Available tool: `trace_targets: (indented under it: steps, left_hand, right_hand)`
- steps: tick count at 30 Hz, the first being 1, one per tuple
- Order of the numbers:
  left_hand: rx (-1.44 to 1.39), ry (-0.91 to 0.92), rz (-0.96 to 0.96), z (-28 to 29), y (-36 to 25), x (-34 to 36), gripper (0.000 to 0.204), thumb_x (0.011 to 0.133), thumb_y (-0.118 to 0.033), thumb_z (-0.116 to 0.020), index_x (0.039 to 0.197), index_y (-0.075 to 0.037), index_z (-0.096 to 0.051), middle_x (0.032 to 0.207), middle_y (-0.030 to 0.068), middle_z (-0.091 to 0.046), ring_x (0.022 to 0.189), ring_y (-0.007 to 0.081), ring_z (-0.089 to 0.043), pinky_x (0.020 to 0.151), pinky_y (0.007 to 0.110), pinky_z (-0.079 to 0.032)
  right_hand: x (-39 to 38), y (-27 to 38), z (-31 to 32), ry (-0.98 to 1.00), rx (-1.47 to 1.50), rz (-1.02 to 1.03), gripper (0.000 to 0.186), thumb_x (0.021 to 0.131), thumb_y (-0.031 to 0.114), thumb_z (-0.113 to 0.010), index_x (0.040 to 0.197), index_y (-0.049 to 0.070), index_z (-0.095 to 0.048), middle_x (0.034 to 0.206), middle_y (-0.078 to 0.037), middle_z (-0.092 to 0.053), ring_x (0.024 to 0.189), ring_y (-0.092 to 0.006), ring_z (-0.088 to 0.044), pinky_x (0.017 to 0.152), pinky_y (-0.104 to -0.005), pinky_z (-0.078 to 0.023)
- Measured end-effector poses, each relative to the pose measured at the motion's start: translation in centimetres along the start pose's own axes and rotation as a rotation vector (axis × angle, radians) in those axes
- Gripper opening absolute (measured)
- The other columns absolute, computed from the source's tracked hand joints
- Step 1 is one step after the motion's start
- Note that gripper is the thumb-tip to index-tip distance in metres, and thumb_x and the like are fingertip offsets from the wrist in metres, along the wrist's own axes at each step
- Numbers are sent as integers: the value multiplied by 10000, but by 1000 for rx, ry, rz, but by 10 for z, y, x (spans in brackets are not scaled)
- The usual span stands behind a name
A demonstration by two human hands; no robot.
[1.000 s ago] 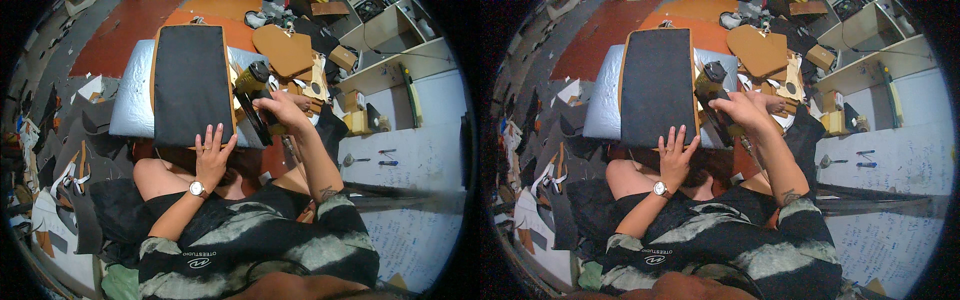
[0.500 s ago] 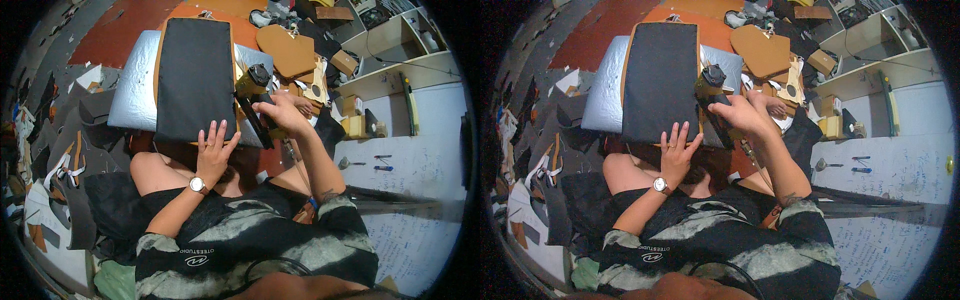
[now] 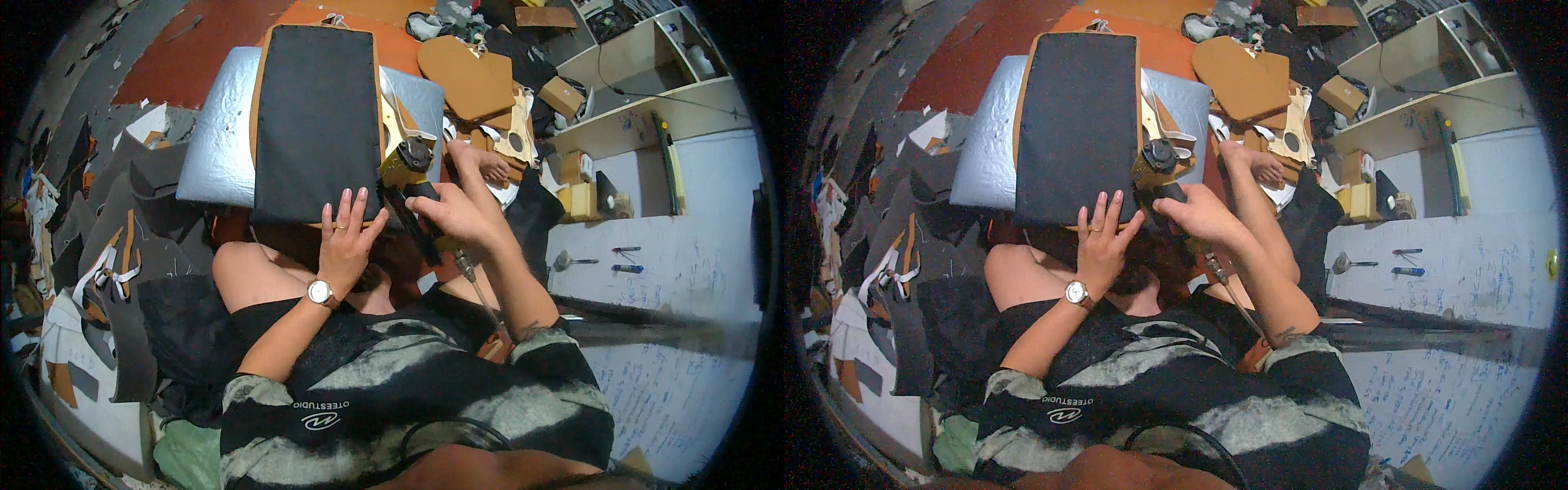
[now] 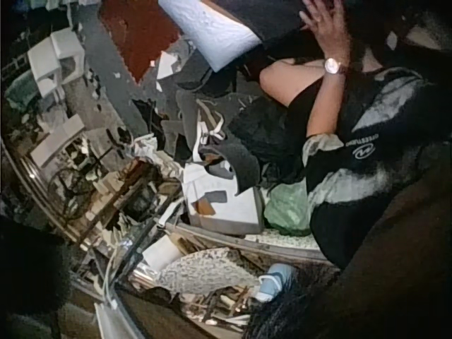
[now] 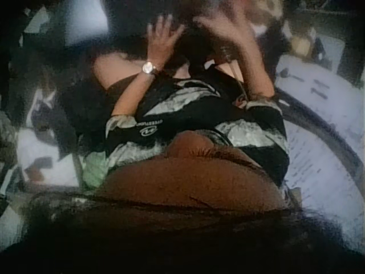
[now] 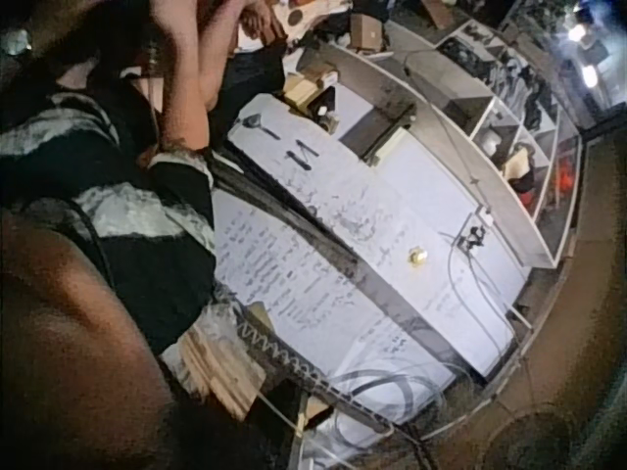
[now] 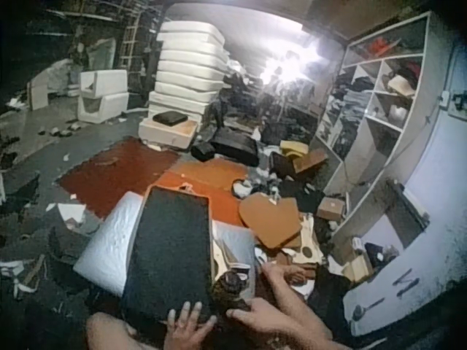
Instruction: The person staples black fabric onto a wooden seat cushion frame using a staple gun, then cuts a circular hole in the fabric with a utility knife, and finally trims excess fabric with scissors.
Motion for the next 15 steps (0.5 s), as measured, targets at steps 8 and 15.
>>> trace_targets:
  steps: [8, 15]
  left_hand:
    - [-4, -12, -12, -2, 1, -3, 525, 938, -86, -589, 1395, -338, -650, 1640, 121, -453, 1533, 327, -387, 1246, 571, -214]
    - [-169, -45, 23, 4, 10, -2, 459, 960, -65, -604, 1403, -178, -638, 1581, 120, -528, 1503, 327, -440, 1235, 538, -273]
  right_hand:
    - [-25, -5, -9, 78, 66, -52, 404, 933, 320, -702, 1050, -67, -690, 823, -92, -694, 740, -177, -655, 708, -358, -525]
    - [-26, -42, -6, 18, 293, -13, 345, 942, 273, -705, 1137, -10, -681, 908, -55, -706, 781, -138, -646, 704, -323, -523]
Point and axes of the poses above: each hand's wrist, its own x-axis towards the middle knuckle, its own z-axis out of the back of the hand, y = z × x, the point moved 8 cm from there along x, towards the middle knuckle
